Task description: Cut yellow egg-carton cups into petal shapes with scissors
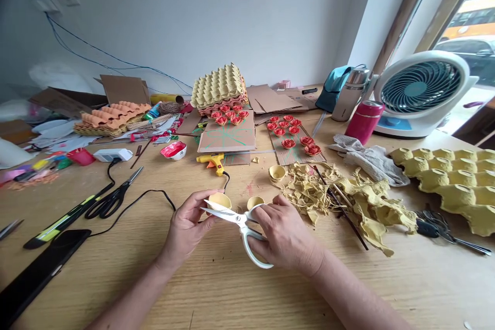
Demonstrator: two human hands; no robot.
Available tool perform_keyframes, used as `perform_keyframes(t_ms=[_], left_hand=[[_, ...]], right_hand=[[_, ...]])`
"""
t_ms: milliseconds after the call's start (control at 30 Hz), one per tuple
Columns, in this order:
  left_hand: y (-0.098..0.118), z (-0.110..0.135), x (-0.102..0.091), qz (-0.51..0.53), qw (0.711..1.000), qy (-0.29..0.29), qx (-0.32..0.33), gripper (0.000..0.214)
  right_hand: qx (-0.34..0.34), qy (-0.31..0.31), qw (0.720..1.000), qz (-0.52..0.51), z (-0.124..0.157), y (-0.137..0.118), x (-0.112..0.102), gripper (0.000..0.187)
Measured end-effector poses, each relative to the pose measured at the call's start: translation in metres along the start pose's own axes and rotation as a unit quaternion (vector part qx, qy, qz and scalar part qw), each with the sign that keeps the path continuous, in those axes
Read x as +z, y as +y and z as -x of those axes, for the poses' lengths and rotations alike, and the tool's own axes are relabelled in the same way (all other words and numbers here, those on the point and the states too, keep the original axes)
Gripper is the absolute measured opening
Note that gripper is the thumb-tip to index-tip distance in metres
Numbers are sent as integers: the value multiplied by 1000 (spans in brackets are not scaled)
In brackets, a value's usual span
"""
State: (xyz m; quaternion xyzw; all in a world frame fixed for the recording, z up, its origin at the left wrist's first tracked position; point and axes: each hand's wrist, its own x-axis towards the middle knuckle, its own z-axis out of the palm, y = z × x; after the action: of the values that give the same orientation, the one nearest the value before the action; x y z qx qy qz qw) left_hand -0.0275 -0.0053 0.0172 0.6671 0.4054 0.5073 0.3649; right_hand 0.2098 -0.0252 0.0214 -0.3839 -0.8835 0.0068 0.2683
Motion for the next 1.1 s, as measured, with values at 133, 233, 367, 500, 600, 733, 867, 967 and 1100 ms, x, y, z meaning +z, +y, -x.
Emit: perform_keyframes(t_ms=[133, 233, 367, 500, 600, 733, 867, 967, 1100], left_hand=[[4, 1, 4, -11, 1000, -15, -17, 39], [5, 2, 5, -14, 1000, -12, -22, 39], [4, 2, 6, -1, 1000, -5, -27, 39], [3, 2, 7, 27, 999, -2, -28, 39], [3, 3, 7, 32, 999, 3, -24, 39], [2, 4, 7, 4, 1000, 29, -6, 40], [2, 4, 5, -19, 999, 49, 8, 40], [1, 3, 4, -7, 998, 56, 8, 40], [-4, 1, 3, 60, 997, 38, -6, 43]], right_hand=[[20, -10, 1000, 18, -2, -3, -2, 13], [21, -15, 1000, 14, -2, -2, -1, 14], [4, -7, 1000, -2, 0, -1, 0, 18], [-9, 4, 1000, -19, 1, -1, 1, 19], [-15, 5, 1000, -26, 1, -2, 0, 18], [-18, 5, 999, -26, 2, 0, 1, 19], [-12, 18, 999, -26, 1, 2, 1, 19], [8, 19, 999, -30, 1, 4, 1, 18], [38, 0, 998, -46, 2, 5, 3, 19]])
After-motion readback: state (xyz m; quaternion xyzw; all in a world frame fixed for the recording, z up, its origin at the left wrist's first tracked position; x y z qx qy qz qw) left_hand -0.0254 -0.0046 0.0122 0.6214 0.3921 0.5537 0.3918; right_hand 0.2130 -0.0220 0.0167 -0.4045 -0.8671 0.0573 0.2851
